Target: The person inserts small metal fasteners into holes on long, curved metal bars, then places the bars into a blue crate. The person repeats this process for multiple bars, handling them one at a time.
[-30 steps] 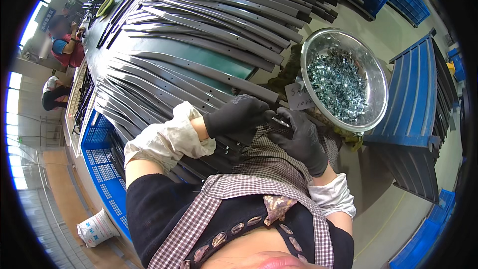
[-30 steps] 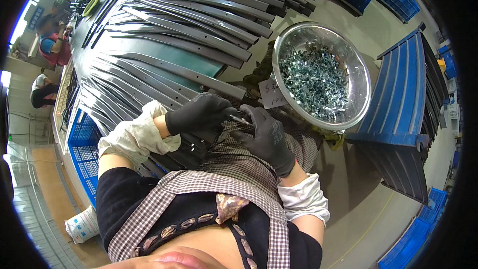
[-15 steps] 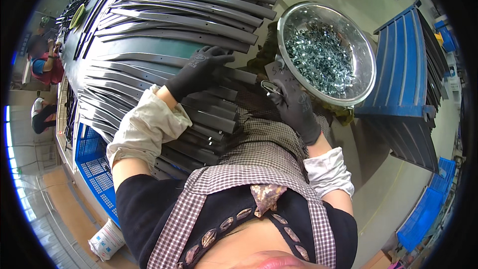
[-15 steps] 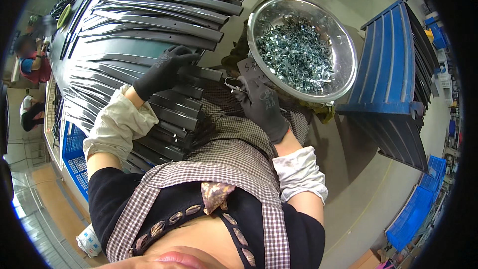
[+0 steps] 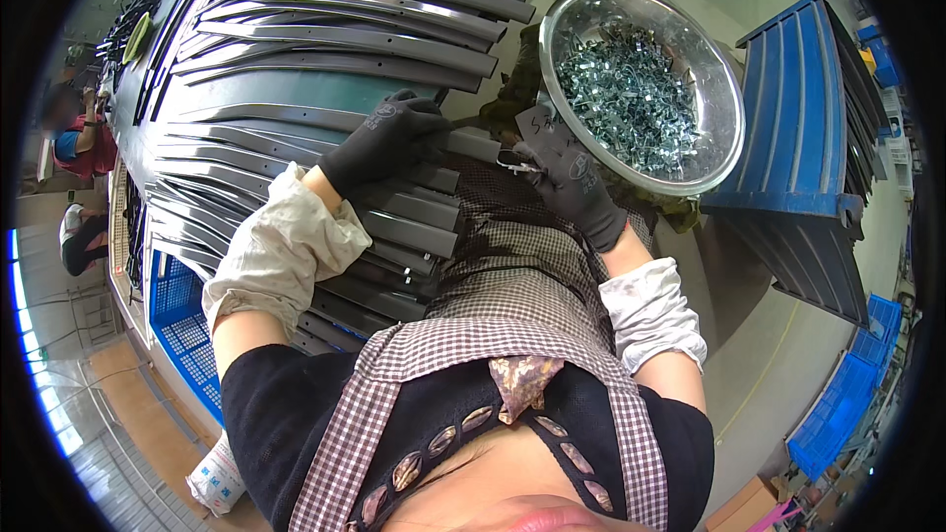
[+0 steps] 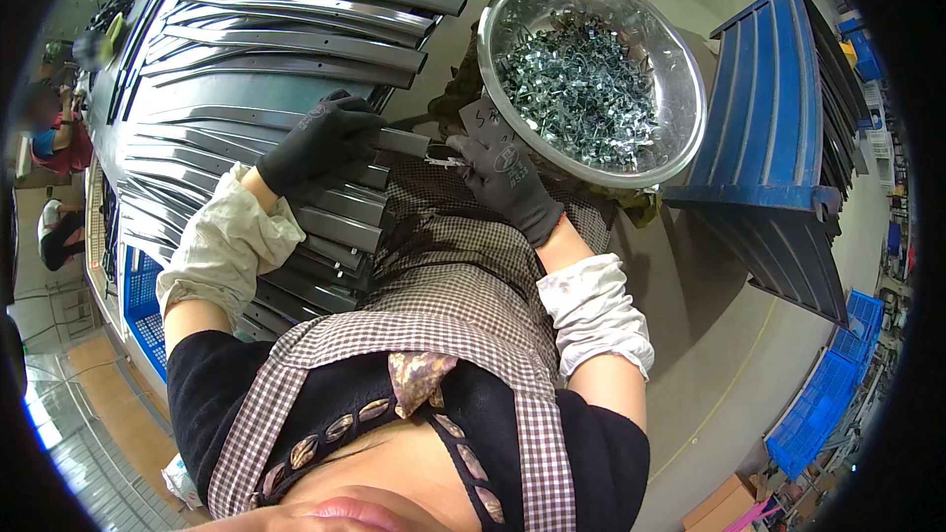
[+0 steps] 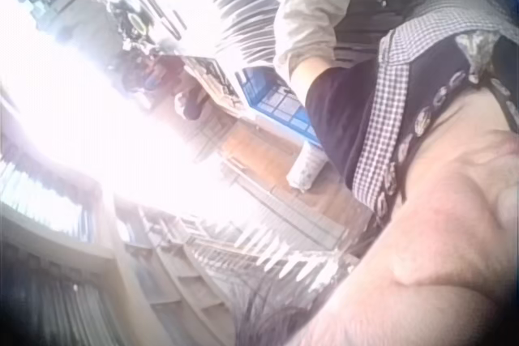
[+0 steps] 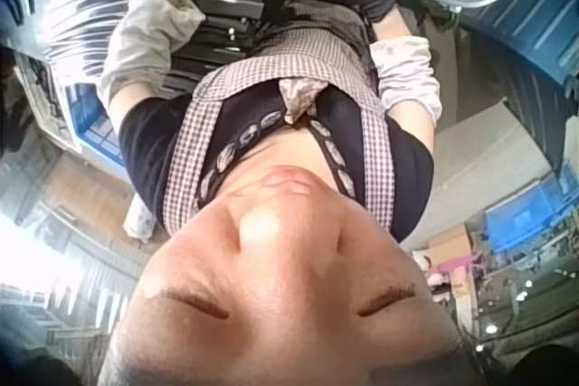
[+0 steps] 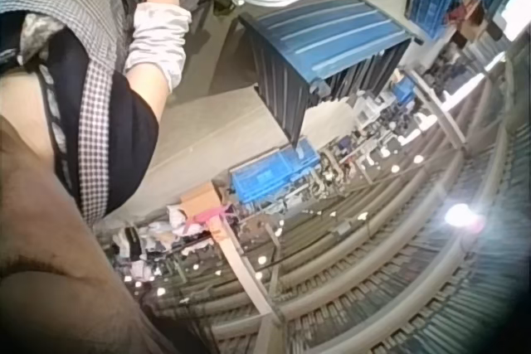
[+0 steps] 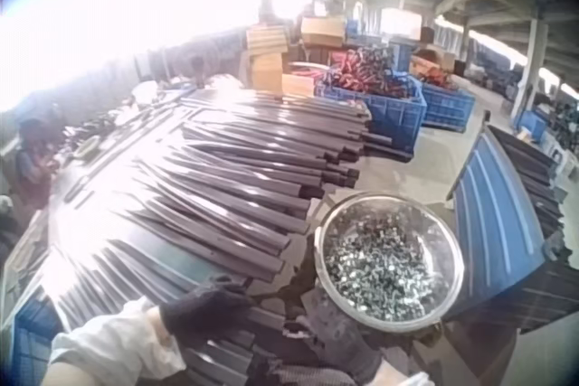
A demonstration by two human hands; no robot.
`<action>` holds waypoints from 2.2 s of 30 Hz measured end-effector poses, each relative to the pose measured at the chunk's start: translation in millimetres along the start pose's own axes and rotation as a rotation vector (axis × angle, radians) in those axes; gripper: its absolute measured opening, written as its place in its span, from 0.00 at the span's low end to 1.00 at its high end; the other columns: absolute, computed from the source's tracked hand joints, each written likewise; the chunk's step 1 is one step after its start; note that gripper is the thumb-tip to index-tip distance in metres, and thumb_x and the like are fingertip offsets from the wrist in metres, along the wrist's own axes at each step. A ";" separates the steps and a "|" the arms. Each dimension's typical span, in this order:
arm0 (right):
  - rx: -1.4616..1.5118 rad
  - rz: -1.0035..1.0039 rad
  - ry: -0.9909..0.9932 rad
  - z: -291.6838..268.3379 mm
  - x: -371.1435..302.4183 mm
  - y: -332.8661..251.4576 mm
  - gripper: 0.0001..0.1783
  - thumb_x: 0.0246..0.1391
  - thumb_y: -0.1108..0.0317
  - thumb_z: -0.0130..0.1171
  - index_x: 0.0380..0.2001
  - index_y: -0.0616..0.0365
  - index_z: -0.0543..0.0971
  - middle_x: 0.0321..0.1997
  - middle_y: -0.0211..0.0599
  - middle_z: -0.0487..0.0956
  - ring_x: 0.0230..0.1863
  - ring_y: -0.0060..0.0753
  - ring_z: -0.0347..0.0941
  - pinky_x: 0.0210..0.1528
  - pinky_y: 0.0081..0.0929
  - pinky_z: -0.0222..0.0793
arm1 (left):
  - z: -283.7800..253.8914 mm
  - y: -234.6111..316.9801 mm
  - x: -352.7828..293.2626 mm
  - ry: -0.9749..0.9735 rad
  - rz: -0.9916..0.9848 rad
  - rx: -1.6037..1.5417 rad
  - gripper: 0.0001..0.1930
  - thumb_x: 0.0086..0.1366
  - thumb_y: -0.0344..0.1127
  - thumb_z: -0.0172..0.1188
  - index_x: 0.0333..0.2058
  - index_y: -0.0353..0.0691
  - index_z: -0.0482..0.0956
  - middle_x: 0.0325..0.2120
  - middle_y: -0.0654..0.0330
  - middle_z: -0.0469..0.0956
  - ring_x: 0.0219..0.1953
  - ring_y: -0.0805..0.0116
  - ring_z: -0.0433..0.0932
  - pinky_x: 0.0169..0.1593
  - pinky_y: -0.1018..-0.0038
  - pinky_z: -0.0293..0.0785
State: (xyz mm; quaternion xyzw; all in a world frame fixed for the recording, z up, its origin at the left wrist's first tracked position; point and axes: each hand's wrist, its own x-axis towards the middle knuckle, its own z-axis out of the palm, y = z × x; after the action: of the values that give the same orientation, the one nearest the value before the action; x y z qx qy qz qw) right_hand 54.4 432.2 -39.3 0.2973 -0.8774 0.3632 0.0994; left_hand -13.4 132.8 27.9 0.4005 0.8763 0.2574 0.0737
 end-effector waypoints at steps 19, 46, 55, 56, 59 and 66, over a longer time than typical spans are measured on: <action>0.078 0.183 0.016 0.9 -20.4 -16.0 0.14 0.60 0.58 0.56 0.31 0.59 0.75 0.27 0.47 0.76 0.31 0.54 0.75 0.33 0.45 0.70 | 0.3 8.0 0.2 0.004 0.021 0.062 0.15 0.54 0.35 0.66 0.42 0.41 0.83 0.38 0.57 0.81 0.43 0.51 0.77 0.49 0.59 0.73; -0.685 0.563 -0.212 -93.0 -20.0 105.8 0.32 0.49 0.46 0.66 0.52 0.57 0.77 0.44 0.49 0.80 0.49 0.50 0.77 0.49 0.44 0.73 | -16.3 42.9 -23.1 -0.069 0.319 0.094 0.29 0.58 0.43 0.64 0.59 0.47 0.71 0.42 0.53 0.76 0.42 0.54 0.79 0.44 0.62 0.76; -0.625 0.505 -0.348 -81.5 -32.6 158.1 0.20 0.47 0.54 0.64 0.40 0.56 0.81 0.42 0.47 0.82 0.46 0.51 0.78 0.47 0.45 0.73 | -46.3 87.7 -57.8 -0.263 0.186 -0.179 0.23 0.54 0.42 0.68 0.48 0.42 0.79 0.35 0.54 0.78 0.39 0.54 0.79 0.42 0.62 0.76; -0.605 0.548 -0.352 -83.1 -33.4 156.8 0.19 0.48 0.54 0.64 0.40 0.55 0.81 0.42 0.47 0.82 0.45 0.51 0.78 0.47 0.45 0.73 | -51.4 71.1 -52.2 -0.249 0.258 -0.251 0.21 0.54 0.41 0.68 0.47 0.41 0.80 0.35 0.54 0.79 0.39 0.53 0.79 0.43 0.62 0.76; -0.521 0.627 -0.303 -95.4 -19.9 132.6 0.17 0.50 0.54 0.62 0.38 0.54 0.83 0.41 0.46 0.82 0.44 0.52 0.78 0.45 0.46 0.72 | -52.8 12.5 -28.9 0.074 0.207 -0.149 0.16 0.55 0.37 0.68 0.43 0.42 0.81 0.39 0.54 0.81 0.40 0.54 0.80 0.46 0.62 0.76; -0.481 0.482 -0.008 -107.8 -23.0 118.2 0.18 0.60 0.50 0.55 0.36 0.52 0.83 0.34 0.44 0.82 0.38 0.52 0.78 0.39 0.46 0.71 | -47.8 -76.0 11.9 0.317 -0.001 0.687 0.22 0.62 0.39 0.61 0.55 0.48 0.74 0.50 0.58 0.76 0.54 0.56 0.75 0.62 0.58 0.64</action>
State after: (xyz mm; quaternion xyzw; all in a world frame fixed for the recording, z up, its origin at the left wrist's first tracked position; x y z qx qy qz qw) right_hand -1.9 583.7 -39.4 0.0510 -0.9834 0.1576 0.0748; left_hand -87.9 81.3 31.0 0.3567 0.9122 0.0074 -0.2014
